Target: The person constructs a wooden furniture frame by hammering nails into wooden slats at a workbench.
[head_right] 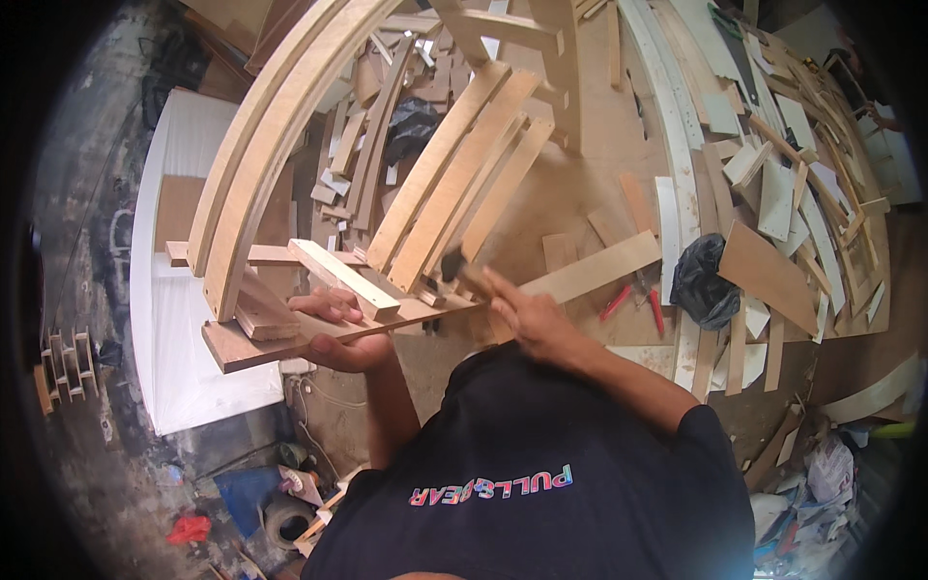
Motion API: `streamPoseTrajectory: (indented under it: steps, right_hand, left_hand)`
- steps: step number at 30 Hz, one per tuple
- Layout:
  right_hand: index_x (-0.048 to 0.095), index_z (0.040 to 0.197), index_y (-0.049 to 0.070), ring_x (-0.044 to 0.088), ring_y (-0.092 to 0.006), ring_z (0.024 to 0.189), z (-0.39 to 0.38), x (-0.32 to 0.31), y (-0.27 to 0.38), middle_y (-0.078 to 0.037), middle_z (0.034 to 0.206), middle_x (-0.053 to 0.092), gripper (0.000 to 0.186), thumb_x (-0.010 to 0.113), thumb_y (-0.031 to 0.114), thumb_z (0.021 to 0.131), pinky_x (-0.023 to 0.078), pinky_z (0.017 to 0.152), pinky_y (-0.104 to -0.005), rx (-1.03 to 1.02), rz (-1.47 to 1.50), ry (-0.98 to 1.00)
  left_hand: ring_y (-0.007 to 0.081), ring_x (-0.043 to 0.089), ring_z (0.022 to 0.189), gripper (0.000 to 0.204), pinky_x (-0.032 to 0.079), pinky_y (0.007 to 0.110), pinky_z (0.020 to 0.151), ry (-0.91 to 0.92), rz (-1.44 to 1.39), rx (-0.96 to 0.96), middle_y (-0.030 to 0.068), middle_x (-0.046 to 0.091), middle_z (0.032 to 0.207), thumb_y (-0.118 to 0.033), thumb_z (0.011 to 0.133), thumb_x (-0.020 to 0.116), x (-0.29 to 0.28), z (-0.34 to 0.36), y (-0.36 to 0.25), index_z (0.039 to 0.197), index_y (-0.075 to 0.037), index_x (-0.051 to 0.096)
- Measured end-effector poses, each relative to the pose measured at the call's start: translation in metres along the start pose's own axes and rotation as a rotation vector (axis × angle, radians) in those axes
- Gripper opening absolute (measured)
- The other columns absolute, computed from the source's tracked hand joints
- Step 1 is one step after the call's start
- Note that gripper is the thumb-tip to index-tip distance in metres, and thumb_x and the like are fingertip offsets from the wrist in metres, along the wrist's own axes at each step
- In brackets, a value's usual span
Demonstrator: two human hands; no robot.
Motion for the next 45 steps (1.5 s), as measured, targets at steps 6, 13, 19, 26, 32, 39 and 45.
streamPoseTrajectory:
  steps: [6,13,19,26,32,39,45]
  right_hand:
    - [0.044,0.154,0.009,0.068,-0.0481,0.088,0.003,-0.019,0.024,-0.027,0.092,0.071,0.051,0.053,0.032,0.109,0.051,0.076,-0.0540,0.157,0.227,0.057]
    - [0.052,0.147,0.007,0.070,-0.0425,0.082,-0.004,-0.015,-0.019,-0.022,0.086,0.070,0.051,0.060,0.036,0.106,0.054,0.076,-0.0475,-0.028,-0.047,-0.131]
    - [0.054,0.146,0.009,0.053,-0.0077,0.053,-0.004,-0.014,-0.027,-0.001,0.071,0.057,0.046,0.055,0.037,0.110,0.042,0.046,-0.0270,0.233,0.634,0.023]
    - [0.057,0.137,0.010,0.047,-0.0069,0.045,0.005,0.011,-0.031,0.000,0.071,0.055,0.041,0.047,0.041,0.113,0.043,0.043,-0.0228,0.256,0.725,0.221]
    - [0.059,0.133,0.008,0.050,-0.0069,0.053,0.016,0.018,-0.046,0.002,0.072,0.051,0.036,0.055,0.036,0.110,0.045,0.046,-0.0250,0.139,0.611,0.226]
    - [0.060,0.122,0.010,0.047,-0.0073,0.051,0.012,0.016,-0.052,0.001,0.070,0.050,0.032,0.053,0.040,0.111,0.042,0.044,-0.0252,0.201,0.520,0.186]
    - [0.060,0.109,0.010,0.047,-0.0067,0.050,0.004,0.014,-0.043,0.002,0.066,0.049,0.036,0.051,0.045,0.110,0.039,0.043,-0.0253,0.253,0.406,0.154]
  left_hand:
    - [0.0101,0.046,0.059,0.061,0.040,0.023,0.054,-0.030,-0.057,-0.019,0.0073,0.050,0.089,-0.062,0.104,0.046,0.001,-0.005,0.005,0.109,-0.001,0.043]
    - [0.0267,0.058,0.125,0.057,0.046,0.043,0.109,-0.339,0.239,-0.537,0.0198,0.057,0.139,-0.038,0.110,0.051,-0.105,-0.111,0.084,0.144,0.007,0.047]
    - [0.0107,0.064,0.108,0.026,0.050,0.025,0.088,0.223,0.054,-1.068,0.0059,0.070,0.114,-0.020,0.100,0.076,-0.123,-0.191,0.131,0.113,0.001,0.069]
    - [0.0233,0.062,0.126,0.060,0.050,0.036,0.108,0.114,-0.496,-1.184,0.0118,0.064,0.134,-0.015,0.098,0.076,-0.101,-0.186,0.157,0.147,-0.005,0.043]
    - [0.0246,0.057,0.134,0.072,0.049,0.036,0.110,0.204,-0.586,-1.210,0.0139,0.058,0.144,-0.006,0.095,0.077,-0.088,-0.201,0.166,0.153,-0.012,0.035]
    - [0.0223,0.059,0.128,0.046,0.046,0.036,0.111,0.494,-0.363,-1.110,0.0121,0.064,0.134,-0.015,0.107,0.061,-0.075,-0.185,0.162,0.149,-0.001,0.048]
    - [0.0199,0.062,0.115,0.043,0.047,0.034,0.103,0.632,-0.200,-0.995,0.0091,0.068,0.123,-0.031,0.108,0.061,-0.073,-0.176,0.156,0.135,0.003,0.058]
Point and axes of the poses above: each hand's wrist, its own z-axis towards the middle knuckle, its own x-axis out of the palm, y = z × x, the point moved 6 cm from there along z, towards the middle knuckle
